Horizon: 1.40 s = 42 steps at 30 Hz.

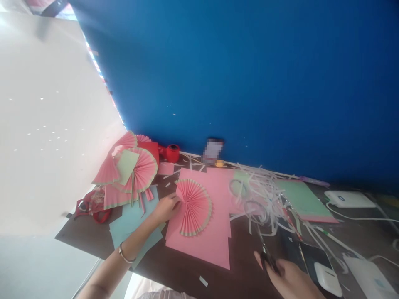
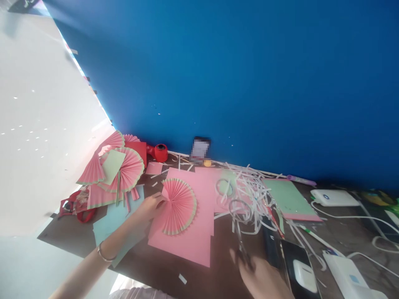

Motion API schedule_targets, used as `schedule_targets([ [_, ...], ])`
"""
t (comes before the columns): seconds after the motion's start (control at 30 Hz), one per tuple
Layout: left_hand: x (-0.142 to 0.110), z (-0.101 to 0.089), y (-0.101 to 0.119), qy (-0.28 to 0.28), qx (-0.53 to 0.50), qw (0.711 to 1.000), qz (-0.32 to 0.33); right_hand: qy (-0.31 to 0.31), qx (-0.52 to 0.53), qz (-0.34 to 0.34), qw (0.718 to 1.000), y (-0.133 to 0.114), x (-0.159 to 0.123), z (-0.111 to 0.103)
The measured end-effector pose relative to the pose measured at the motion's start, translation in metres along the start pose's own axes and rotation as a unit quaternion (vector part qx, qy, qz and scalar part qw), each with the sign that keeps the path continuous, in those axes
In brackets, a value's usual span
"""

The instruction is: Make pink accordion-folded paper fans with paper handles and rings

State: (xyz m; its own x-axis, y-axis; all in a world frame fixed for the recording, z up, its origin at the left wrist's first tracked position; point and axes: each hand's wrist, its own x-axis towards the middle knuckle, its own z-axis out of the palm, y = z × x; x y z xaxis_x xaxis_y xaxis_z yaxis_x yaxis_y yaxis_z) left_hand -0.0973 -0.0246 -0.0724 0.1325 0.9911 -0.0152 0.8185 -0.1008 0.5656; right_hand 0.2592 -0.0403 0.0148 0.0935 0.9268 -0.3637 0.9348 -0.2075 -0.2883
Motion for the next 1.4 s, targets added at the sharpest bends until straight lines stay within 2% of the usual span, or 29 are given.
schedule_targets([
  [0.07, 0.000, 0.000, -0.001, 0.001, 0.000, 1.000, -0.001, -0.117, 0.073, -0.060, 0.989, -0.014, -0.003, 0.009],
  [0.1, 0.000, 0.000, -0.001, 0.001, -0.001, 1.000, -0.001, -0.179, 0.126, -0.096, 0.971, -0.024, -0.003, 0.017],
  [0.17, 0.001, 0.001, -0.002, 0.002, -0.003, 1.000, 0.001, -0.324, 0.236, -0.119, 0.909, -0.049, 0.000, 0.037],
  [0.23, 0.001, 0.001, -0.004, 0.002, 0.000, 1.000, 0.004, -0.421, 0.341, -0.098, 0.835, -0.073, 0.006, 0.062],
  [0.3, 0.001, 0.002, -0.005, -0.001, 0.006, 1.000, 0.007, -0.451, 0.445, -0.039, 0.772, -0.093, 0.011, 0.086],
  [0.33, 0.002, 0.002, -0.005, -0.002, 0.009, 1.000, 0.006, -0.451, 0.480, -0.010, 0.752, -0.101, 0.013, 0.096],
  [0.4, 0.002, 0.002, -0.006, -0.007, 0.009, 1.000, 0.003, -0.451, 0.506, 0.014, 0.735, -0.111, 0.017, 0.109],
  [0.5, 0.002, 0.001, -0.005, -0.019, 0.004, 1.000, -0.003, -0.449, 0.508, 0.020, 0.735, -0.118, 0.021, 0.116],
  [0.67, 0.002, -0.002, -0.004, -0.026, -0.004, 1.000, -0.003, -0.437, 0.507, 0.016, 0.743, -0.121, 0.026, 0.114],
  [0.93, 0.002, -0.005, -0.002, -0.023, 0.007, 0.999, -0.033, -0.428, 0.487, 0.015, 0.761, -0.112, 0.027, 0.116],
  [1.27, 0.001, -0.004, -0.005, -0.021, -0.015, 0.999, -0.027, -0.425, 0.462, -0.006, 0.778, -0.111, 0.027, 0.112],
  [1.4, 0.000, -0.003, -0.006, -0.017, -0.018, 0.999, -0.020, -0.417, 0.476, -0.001, 0.775, -0.112, 0.027, 0.110],
])
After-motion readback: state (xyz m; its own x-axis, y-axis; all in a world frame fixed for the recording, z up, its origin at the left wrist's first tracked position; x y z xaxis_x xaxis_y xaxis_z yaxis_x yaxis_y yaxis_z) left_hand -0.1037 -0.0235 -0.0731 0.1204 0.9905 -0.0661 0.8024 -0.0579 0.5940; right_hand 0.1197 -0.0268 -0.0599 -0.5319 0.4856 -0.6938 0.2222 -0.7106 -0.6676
